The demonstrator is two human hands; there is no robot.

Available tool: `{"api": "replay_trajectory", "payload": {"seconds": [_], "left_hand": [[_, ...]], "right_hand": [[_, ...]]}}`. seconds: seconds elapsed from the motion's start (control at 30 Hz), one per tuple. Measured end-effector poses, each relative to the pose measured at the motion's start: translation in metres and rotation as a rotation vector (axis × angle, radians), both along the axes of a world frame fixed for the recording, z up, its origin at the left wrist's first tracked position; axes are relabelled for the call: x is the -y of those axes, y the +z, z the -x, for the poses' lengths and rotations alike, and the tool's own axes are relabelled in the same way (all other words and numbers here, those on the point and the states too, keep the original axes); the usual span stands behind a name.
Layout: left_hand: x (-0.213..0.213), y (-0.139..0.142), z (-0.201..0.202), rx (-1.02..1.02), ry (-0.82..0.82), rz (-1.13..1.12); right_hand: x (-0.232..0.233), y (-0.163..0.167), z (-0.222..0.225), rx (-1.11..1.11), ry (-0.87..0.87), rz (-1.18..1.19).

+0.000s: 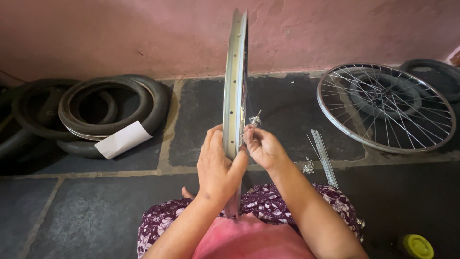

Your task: The person sits on the floor and assembles a bicycle wheel by inserting spokes into the hub and then into the rim. They handle a bundle of spokes, a hub, and a rim, threading each spoke through the hub flange and then into the rim holes.

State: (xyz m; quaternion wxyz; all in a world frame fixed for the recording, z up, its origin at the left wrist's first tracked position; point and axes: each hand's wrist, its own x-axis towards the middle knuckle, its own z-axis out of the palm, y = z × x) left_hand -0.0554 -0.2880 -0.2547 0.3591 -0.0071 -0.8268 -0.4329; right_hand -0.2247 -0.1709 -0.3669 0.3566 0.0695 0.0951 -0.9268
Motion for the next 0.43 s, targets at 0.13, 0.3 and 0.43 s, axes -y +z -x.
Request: {"api": "replay_trajectory", "payload": {"seconds": [0.13, 0.3, 0.43], "left_hand": [[0.0, 0.003, -0.001, 0.019, 0.001, 0.002], [0.002, 0.001, 0.0, 0.01, 0.002, -0.011], [0.002, -0.003, 0.003, 0.009, 0.03, 0.003]], "right_hand": [[-0.002, -0.007, -0.001, -0.008, 0.007, 0.04], [-0.011, -0.014, -0.001, -0.005, -0.029, 0.033], [-0.019, -0.018, -0.004, 0.06, -0.009, 0.16]]}}
